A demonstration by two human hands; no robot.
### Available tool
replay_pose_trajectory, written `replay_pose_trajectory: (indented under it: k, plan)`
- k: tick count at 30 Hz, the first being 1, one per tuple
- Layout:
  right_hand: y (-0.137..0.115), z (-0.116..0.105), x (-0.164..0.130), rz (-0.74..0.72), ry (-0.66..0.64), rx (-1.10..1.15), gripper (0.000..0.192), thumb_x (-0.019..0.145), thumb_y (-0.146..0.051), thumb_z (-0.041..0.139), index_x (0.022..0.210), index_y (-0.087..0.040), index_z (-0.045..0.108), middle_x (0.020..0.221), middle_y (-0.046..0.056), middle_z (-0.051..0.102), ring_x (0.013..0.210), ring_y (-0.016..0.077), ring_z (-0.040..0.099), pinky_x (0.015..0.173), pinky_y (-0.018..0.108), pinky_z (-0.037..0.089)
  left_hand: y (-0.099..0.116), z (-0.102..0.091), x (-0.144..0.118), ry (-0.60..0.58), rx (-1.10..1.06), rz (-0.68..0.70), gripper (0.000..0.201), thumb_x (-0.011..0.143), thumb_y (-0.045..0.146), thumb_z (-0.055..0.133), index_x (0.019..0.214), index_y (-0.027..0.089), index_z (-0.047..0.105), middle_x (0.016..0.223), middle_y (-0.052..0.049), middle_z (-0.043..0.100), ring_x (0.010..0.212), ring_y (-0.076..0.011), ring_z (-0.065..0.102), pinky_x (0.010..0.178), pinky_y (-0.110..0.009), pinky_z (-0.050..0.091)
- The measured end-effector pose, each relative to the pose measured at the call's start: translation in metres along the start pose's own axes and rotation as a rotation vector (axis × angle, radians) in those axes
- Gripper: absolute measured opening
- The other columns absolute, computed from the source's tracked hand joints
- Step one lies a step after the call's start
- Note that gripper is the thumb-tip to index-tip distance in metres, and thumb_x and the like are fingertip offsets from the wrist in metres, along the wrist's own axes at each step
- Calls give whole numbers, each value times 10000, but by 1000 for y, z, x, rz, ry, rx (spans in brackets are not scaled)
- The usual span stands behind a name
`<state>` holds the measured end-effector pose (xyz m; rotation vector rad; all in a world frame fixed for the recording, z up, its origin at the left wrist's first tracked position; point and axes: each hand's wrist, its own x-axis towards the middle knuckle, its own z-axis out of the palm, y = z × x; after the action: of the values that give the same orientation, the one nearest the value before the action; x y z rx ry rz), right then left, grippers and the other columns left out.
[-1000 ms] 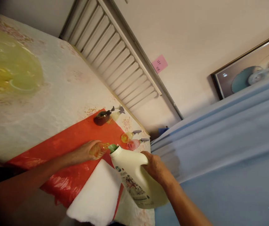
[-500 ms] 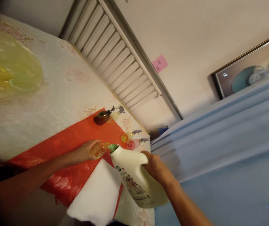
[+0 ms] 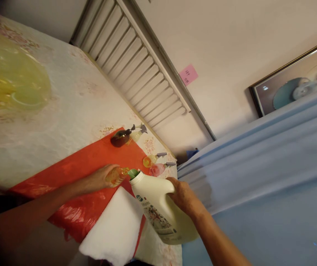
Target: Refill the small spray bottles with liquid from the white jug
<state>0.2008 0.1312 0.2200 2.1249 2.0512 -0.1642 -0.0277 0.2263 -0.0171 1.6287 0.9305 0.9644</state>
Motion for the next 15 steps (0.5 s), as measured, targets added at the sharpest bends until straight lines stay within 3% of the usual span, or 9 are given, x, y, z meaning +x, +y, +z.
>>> replay_pose_trajectory:
  k: [10, 15]
  plan:
    - [8, 7, -1, -5, 6, 49, 388, 739, -117, 525, 1082, -255, 643, 887, 7, 738, 819, 185, 692, 743, 249, 503, -1, 1, 0, 17, 11, 19, 595, 739, 546, 657, 1183, 169, 533, 1189, -145, 639, 1093, -309, 620, 932, -405, 498]
    - [13, 24, -1, -28, 5, 175, 311, 726, -133, 526, 998, -221, 648, 887, 4, 730, 842, 196, 675, 760, 262, 502, -7, 5, 1, 31, 17, 16, 605, 727, 413, 682, 1240, 155, 491, 1212, -148, 629, 1105, -297, 617, 930, -388, 509]
